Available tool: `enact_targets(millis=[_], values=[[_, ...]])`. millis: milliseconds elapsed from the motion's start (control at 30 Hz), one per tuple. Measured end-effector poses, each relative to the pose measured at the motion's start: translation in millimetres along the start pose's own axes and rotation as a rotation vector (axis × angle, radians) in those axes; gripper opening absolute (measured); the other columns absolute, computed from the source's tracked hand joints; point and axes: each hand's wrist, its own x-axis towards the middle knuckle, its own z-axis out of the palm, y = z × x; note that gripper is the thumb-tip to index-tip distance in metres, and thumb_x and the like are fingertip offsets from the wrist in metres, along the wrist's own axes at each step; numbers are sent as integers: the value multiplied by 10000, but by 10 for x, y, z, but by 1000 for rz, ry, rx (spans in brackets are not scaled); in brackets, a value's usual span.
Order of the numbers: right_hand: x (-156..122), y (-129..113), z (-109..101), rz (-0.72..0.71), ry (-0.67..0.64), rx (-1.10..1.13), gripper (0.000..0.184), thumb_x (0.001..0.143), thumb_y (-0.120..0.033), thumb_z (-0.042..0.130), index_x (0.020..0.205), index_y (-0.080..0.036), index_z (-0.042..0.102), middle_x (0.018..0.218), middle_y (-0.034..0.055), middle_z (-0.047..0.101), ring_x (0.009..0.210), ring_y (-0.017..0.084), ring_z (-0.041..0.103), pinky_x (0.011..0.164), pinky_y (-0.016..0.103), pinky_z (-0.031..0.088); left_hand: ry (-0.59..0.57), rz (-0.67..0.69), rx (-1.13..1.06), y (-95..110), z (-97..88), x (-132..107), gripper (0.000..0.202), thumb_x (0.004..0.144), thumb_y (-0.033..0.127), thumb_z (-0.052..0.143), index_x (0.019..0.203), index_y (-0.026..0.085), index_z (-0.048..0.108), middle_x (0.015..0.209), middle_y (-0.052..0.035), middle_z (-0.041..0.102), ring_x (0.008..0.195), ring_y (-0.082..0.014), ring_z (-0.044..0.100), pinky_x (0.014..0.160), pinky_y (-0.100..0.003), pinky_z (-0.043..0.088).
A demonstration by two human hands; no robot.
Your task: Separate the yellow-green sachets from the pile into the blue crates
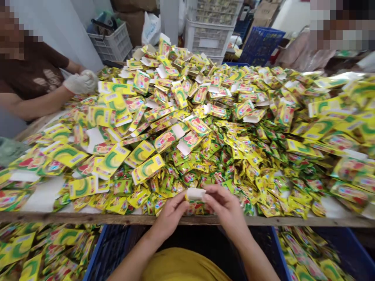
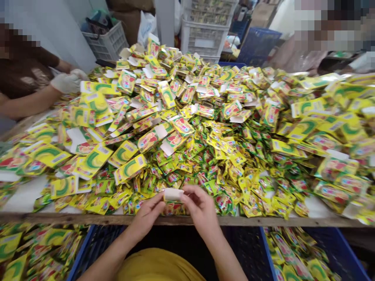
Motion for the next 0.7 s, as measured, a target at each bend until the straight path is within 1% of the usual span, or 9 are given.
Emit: enact_targets(millis=[33,100,167,233,267,333,433,533,700], values=[[3,3,26,96,-35,91,250,766,-395,717,883,-178,678,635,-14,580,486,90,479,437,207,389,2,-10,4,37,-13,-24,389,891,442,527,1150,197,684,1113,-63,699,1035,-225,606,997,-340,430],[21,3,87,221,-112,228,255,690,-371,775,809,-169,675,572,-49,534,405,42,367,371,179,289,-17,-48,-5,131,-40,-53,355,907,414,510,1124,211,705,1197,-59,679,1165,-224,565,1093,-354,353],[42,-2,141,289,-150,331,229,629,-306,811,753,-172,672,576,-57,540,383,15,307,344,164,225,-79,-96,-7,233,-64,-54,306,868,366,583,1100,217,718,1209,-60,680,1198,-225,558,1098,-354,359],[52,-6,181,307,-170,398,198,609,-268,816,734,-176,692,589,-58,544,368,1,273,323,156,186,-71,-116,-3,303,-87,-35,297,815,324,643,1078,213,723,1166,-69,702,1129,-231,614,1035,-354,438],[53,-6,195,282,-183,406,187,625,-274,807,760,-180,718,623,-49,556,370,0,290,319,154,205,-24,-112,4,316,-101,-23,299,792,314,661,1065,210,725,1134,-71,716,1070,-231,647,985,-351,482],[54,1,214,180,-192,393,199,695,-332,768,841,-197,761,749,-10,591,421,21,405,342,161,324,117,-84,42,290,-138,-4,279,768,319,679,1017,207,736,1060,-68,742,966,-224,690,901,-340,539],[76,30,228,70,-170,364,229,731,-398,744,859,-211,780,848,31,612,563,88,553,441,211,485,238,19,198,179,-208,6,247,763,351,692,964,223,758,1020,-55,756,955,-223,701,925,-346,539],[125,73,236,37,-128,291,216,691,-366,788,842,-212,777,722,8,609,517,89,536,446,216,478,244,127,324,101,-247,22,245,778,375,681,963,237,765,1047,-49,750,992,-230,697,950,-353,534],[175,126,237,-106,-27,123,160,711,-357,782,773,-210,773,673,9,605,576,111,549,521,234,467,241,201,306,74,-206,96,253,795,348,687,1009,219,729,993,-46,760,853,-193,725,777,-285,602]])
